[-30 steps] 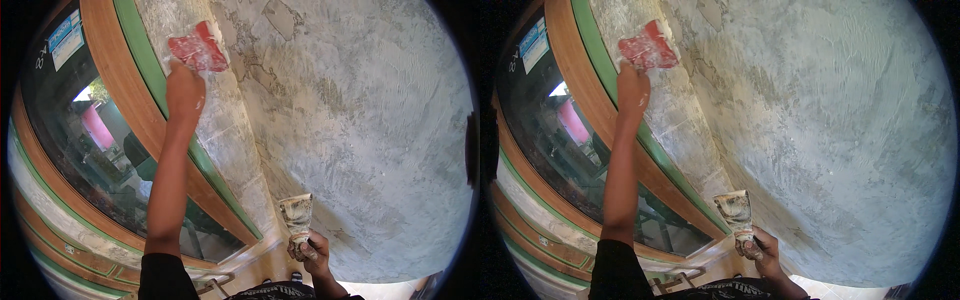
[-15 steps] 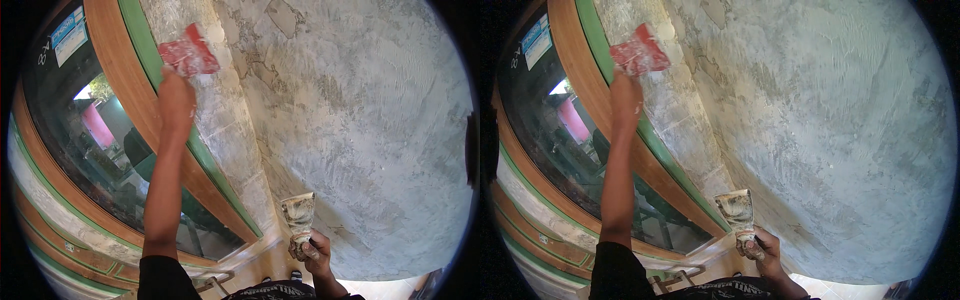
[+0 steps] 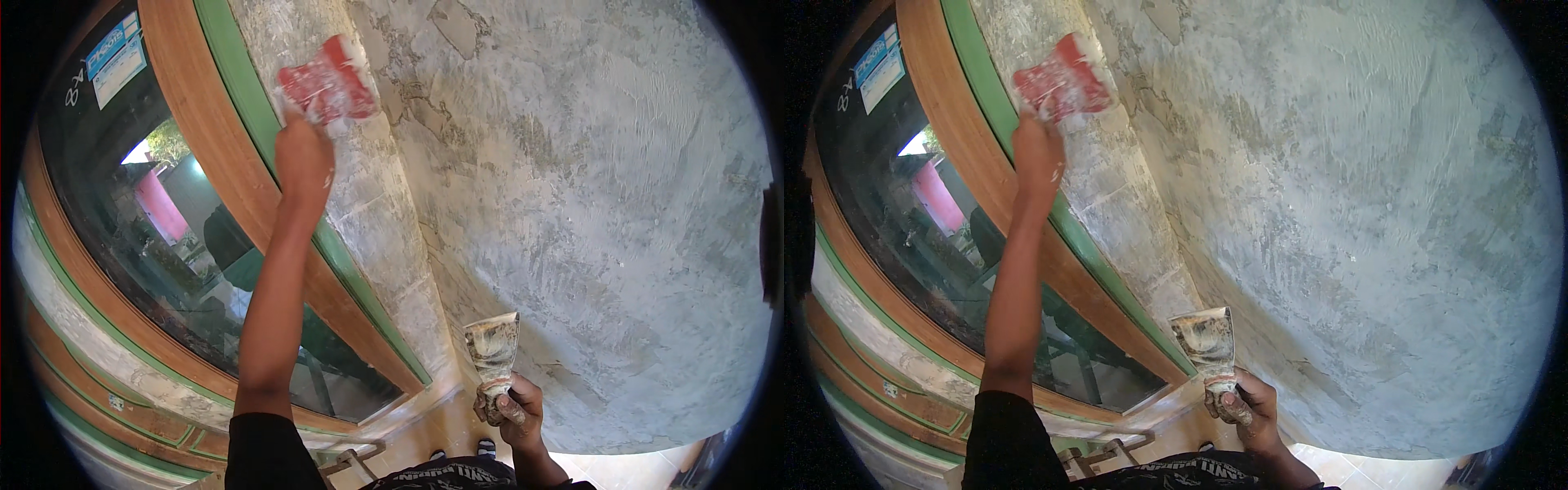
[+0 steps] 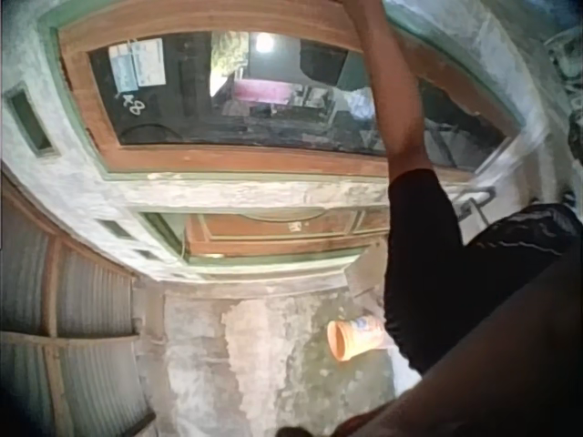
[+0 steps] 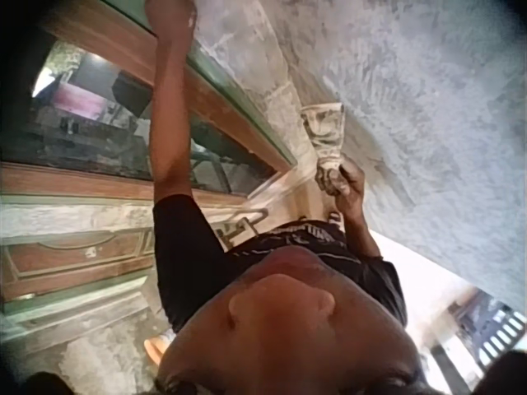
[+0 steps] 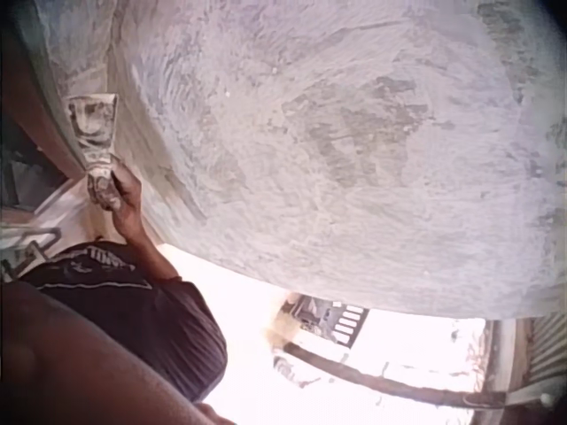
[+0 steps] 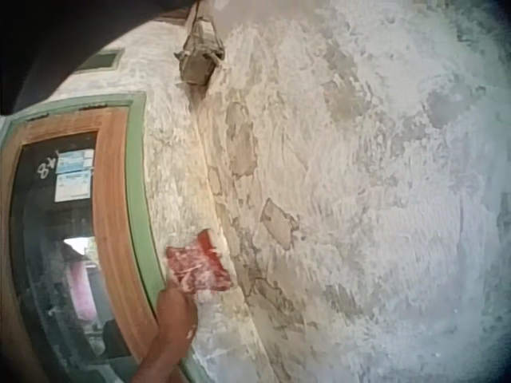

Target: The person scrapes a wall with a putty knife and then applies wall putty to the surface using a scraper and a putty knife, taking material from a bucket.

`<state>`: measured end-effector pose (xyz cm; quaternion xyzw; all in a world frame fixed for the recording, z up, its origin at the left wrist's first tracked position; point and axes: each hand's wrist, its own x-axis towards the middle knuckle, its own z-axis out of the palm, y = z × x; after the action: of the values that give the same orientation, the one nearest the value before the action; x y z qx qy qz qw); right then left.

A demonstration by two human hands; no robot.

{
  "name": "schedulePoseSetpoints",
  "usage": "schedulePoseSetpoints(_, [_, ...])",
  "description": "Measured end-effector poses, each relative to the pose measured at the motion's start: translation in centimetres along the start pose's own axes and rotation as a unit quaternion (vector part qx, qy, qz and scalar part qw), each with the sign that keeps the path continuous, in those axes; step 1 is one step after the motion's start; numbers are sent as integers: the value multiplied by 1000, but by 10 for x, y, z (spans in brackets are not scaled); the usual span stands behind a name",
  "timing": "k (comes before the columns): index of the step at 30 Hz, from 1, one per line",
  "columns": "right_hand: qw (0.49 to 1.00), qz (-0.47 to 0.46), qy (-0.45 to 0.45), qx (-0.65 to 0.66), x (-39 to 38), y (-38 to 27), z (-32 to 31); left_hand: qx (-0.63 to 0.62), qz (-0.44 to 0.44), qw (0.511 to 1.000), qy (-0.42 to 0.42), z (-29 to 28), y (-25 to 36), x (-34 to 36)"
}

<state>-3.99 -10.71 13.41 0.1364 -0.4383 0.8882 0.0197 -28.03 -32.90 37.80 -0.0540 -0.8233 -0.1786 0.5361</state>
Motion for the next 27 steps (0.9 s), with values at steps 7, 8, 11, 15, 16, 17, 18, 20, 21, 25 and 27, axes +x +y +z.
schedulePoseSetpoints(7, [1000,1,2,-10,-4,-2,-4,23,-23,998,55,-12,-1,0])
schedulePoseSetpoints(8, [1000,6,2,-5,-5,-2,-3,26,-19,998,54,-17,-10,0])
schedulePoseSetpoints(11, [1000,16,1,-1,-4,-2,0,-163,-24,984,69,-27,-22,-3])
schedulePoseSetpoints(15, [999,1,1,-45,1,0,8,-322,-102,939,-68,-54,3,-17])
schedulePoseSetpoints(16, [999,5,-2,-45,2,-2,8,-334,-73,937,-74,-60,6,-29])
schedulePoseSetpoints(17, [999,5,-1,-45,3,-4,7,-340,-74,934,-78,-61,4,-43])
schedulePoseSetpoints(18, [999,5,6,-49,3,-6,5,-247,101,963,-27,-63,-2,-57])
schedulePoseSetpoints(20, [999,29,-4,-30,1,-10,1,-143,274,951,25,-73,-17,-85])
schedulePoseSetpoints(21, [999,33,-9,-23,-1,-13,1,-153,301,940,34,-77,-28,-100])
schedulePoseSetpoints(25, [995,99,-11,-23,-5,-26,8,-193,309,931,25,-96,-36,-138])
schedulePoseSetpoints(27, [992,117,-18,-44,-2,-28,9,-231,290,928,6,-102,-35,-150])
